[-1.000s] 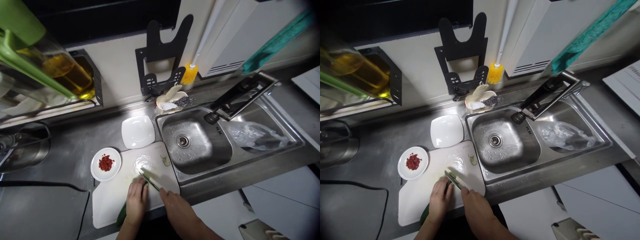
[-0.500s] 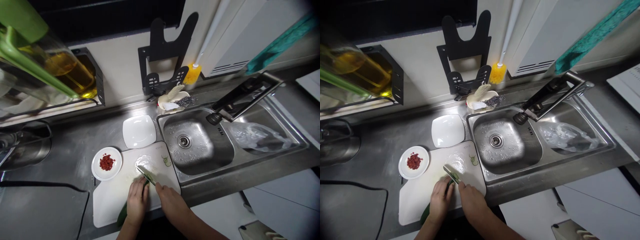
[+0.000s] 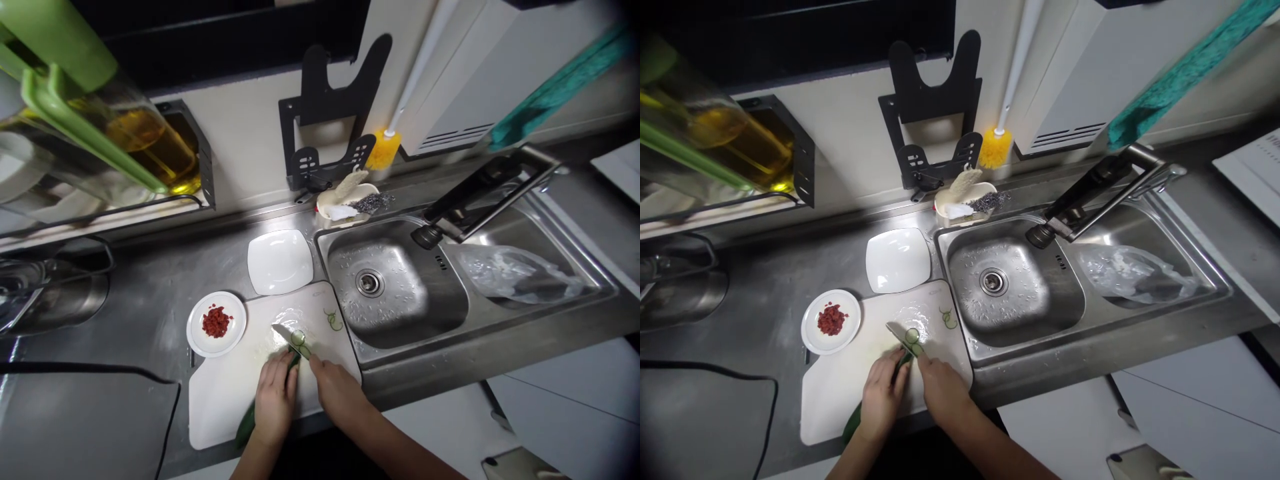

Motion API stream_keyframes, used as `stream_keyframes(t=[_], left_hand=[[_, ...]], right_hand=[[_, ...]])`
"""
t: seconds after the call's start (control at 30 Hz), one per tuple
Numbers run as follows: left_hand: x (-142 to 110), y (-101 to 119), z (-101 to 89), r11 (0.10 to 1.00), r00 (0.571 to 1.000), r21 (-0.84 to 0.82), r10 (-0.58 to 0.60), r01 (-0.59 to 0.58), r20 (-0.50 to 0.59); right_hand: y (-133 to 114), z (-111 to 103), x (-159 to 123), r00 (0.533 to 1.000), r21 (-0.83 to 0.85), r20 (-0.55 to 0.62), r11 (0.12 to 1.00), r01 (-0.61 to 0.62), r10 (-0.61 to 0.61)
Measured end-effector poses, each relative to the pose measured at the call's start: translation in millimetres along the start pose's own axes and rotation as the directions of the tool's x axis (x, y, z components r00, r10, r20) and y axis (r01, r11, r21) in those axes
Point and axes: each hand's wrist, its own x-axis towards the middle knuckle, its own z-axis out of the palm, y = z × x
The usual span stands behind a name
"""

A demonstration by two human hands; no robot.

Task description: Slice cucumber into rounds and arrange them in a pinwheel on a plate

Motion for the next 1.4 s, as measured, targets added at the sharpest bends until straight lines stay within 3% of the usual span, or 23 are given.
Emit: stream_keyframes(t=[0.2, 0.63, 1.07, 1.4], left_hand=[[1, 2, -1.3, 1.000, 1.000, -0.017, -0.021, 0.021, 0.005], [1, 4, -3.5, 1.000, 0.999, 0.009, -0.016, 0.017, -0.043], [0, 1, -1.1, 1.000, 1.000, 0.020, -0.009, 0.009, -0.021], [0, 2, -0.6, 1.000, 1.000, 0.009, -0.002, 0.002, -0.016]], right_hand=[[13, 1, -15, 0.998, -0.092, -0.050, 0.995, -0.038, 0.033], [4, -8, -51, 1.000, -0.114, -0.003, 0.993, -0.026, 0.025], [2, -20, -53, 0.996, -0.079, 0.060, 0.995, -0.054, 0.059], [3, -16, -48, 0.998, -0.097, 0.064, 0.995, -0.010, 0.016]])
